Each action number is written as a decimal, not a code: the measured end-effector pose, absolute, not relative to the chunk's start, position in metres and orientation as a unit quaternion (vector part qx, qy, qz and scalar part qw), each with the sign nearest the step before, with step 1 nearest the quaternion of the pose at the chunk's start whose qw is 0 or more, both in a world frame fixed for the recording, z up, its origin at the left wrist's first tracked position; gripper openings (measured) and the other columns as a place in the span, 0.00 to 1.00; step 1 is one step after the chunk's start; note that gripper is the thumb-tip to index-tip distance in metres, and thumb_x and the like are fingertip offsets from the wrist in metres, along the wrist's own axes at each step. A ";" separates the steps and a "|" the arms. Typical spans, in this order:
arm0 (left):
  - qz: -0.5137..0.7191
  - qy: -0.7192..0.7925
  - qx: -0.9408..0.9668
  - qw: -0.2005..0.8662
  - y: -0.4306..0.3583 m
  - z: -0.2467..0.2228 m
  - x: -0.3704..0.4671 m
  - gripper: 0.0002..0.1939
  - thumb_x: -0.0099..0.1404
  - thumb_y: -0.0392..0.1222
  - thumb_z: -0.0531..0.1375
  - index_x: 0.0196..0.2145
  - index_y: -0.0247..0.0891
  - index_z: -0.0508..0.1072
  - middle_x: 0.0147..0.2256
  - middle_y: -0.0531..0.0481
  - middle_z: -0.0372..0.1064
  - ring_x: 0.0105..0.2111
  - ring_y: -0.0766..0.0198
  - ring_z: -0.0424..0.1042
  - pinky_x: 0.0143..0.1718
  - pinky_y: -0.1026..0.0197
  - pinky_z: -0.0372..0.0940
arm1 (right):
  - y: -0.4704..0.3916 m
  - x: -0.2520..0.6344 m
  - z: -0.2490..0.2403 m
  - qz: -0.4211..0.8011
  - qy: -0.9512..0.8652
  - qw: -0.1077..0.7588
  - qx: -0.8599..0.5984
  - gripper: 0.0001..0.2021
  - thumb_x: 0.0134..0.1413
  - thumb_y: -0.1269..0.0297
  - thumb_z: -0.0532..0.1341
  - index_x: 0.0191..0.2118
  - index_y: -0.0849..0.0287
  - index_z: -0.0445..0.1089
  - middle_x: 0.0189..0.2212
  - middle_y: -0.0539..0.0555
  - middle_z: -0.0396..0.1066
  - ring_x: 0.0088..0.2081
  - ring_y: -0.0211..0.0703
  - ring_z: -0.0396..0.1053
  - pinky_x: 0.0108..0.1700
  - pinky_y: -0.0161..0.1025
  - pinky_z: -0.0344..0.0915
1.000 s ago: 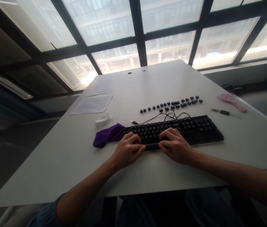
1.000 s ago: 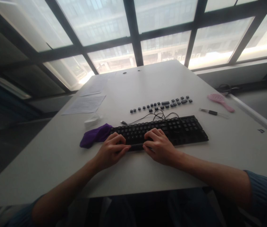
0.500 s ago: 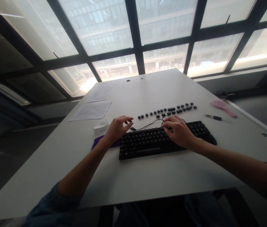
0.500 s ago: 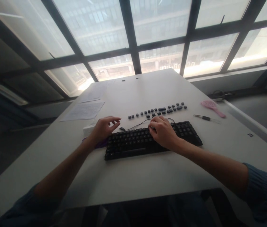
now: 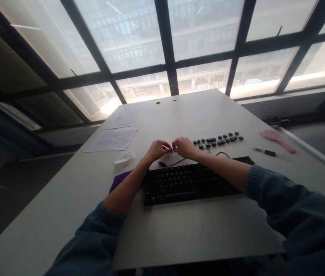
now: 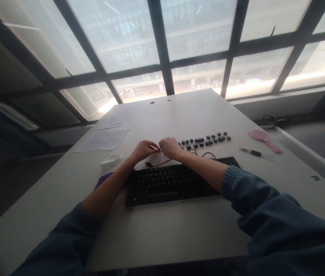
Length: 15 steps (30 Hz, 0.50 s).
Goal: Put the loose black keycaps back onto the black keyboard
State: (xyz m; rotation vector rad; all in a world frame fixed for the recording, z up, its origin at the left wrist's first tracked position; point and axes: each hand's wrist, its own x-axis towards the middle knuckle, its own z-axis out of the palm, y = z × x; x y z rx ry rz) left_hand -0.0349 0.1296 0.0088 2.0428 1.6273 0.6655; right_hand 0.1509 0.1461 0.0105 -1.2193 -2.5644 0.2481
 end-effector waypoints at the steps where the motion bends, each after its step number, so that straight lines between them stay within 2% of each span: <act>1: 0.241 0.588 0.740 0.223 0.130 0.007 -0.035 0.05 0.56 0.35 0.69 0.33 0.37 0.83 0.28 0.49 0.80 0.31 0.60 0.80 0.36 0.63 0.72 | 0.147 0.148 0.009 0.088 -0.891 0.141 -0.423 0.07 0.60 0.69 0.64 0.41 0.60 0.80 0.43 0.61 0.79 0.47 0.52 0.74 0.48 0.41 0.63; 9: 0.267 0.576 0.748 0.194 0.124 0.010 -0.036 0.04 0.57 0.36 0.67 0.31 0.36 0.84 0.27 0.49 0.79 0.30 0.61 0.77 0.34 0.63 0.69 | 0.147 0.141 0.007 0.097 -0.886 0.150 -0.428 0.09 0.58 0.76 0.61 0.39 0.63 0.80 0.41 0.63 0.79 0.44 0.50 0.75 0.46 0.39 0.64; 15: 0.295 0.541 0.765 0.186 0.068 0.035 -0.051 0.06 0.60 0.40 0.67 0.35 0.38 0.84 0.31 0.49 0.80 0.31 0.63 0.76 0.36 0.64 0.69 | 0.099 0.163 0.022 0.106 -0.873 0.248 -0.407 0.06 0.64 0.70 0.62 0.41 0.62 0.78 0.41 0.58 0.77 0.44 0.44 0.73 0.48 0.38 0.65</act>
